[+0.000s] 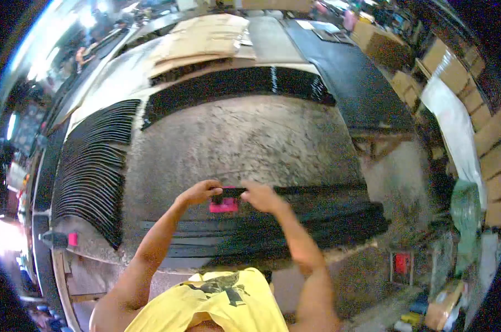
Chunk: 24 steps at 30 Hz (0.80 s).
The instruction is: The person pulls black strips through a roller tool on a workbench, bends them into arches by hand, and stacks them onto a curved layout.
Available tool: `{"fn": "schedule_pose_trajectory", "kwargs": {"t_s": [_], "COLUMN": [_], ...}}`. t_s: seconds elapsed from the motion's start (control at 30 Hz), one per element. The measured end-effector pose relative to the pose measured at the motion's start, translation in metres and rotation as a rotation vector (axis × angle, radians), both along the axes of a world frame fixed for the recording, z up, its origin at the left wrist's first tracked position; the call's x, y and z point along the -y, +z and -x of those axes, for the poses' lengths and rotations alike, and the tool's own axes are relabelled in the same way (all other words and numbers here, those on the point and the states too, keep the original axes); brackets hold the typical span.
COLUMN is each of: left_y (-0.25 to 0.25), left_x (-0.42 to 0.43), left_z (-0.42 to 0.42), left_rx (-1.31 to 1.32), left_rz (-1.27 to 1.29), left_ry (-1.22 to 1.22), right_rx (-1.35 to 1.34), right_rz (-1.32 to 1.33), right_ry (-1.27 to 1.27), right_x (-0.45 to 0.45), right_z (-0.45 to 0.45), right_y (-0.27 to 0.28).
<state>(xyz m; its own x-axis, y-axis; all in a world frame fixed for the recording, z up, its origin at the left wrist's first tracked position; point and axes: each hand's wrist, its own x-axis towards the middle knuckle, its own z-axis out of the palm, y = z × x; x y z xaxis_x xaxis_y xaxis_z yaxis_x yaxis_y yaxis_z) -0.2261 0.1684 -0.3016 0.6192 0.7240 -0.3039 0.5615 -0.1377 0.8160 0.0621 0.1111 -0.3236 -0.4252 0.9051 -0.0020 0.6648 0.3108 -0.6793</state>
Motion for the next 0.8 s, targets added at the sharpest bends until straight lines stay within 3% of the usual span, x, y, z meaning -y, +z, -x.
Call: {"fn": "schedule_pose_trajectory", "kwargs": {"t_s": [0.07, 0.17, 0.27, 0.3, 0.5, 0.6, 0.7, 0.8], "left_y": [0.02, 0.004, -0.018, -0.021, -0.044, -0.058, -0.055, -0.063], "left_x": [-0.014, -0.032, -0.032, -0.031, -0.01, 0.006, 0.018, 0.026], "left_z": [0.0, 0.006, 0.005, 0.0, -0.002, 0.001, 0.016, 0.044], "left_rx": [-0.203, -0.305, -0.22, -0.305, -0.131, -0.039, -0.138, -0.214], "left_rz": [-0.01, -0.126, -0.214, -0.223, -0.416, -0.545, -0.551, -0.593], "left_ry": [-0.059, -0.184, -0.16, -0.141, -0.22, -0.12, -0.094, -0.069], "right_rx": [-0.039, 0.203, 0.282, 0.321, 0.455, 0.508, 0.402, 0.46], "right_rz": [0.002, -0.152, -0.334, -0.432, -0.568, -0.661, -0.73, -0.751], "right_ry": [0.064, 0.057, 0.033, 0.011, -0.029, -0.006, -0.004, 0.001], "right_x": [-0.008, -0.017, -0.01, -0.001, 0.017, 0.022, 0.021, 0.021], "right_z": [0.052, 0.072, 0.072, 0.07, 0.066, 0.069, 0.08, 0.098], "right_y": [-0.019, -0.034, -0.036, -0.033, -0.042, -0.054, -0.067, -0.07]}}
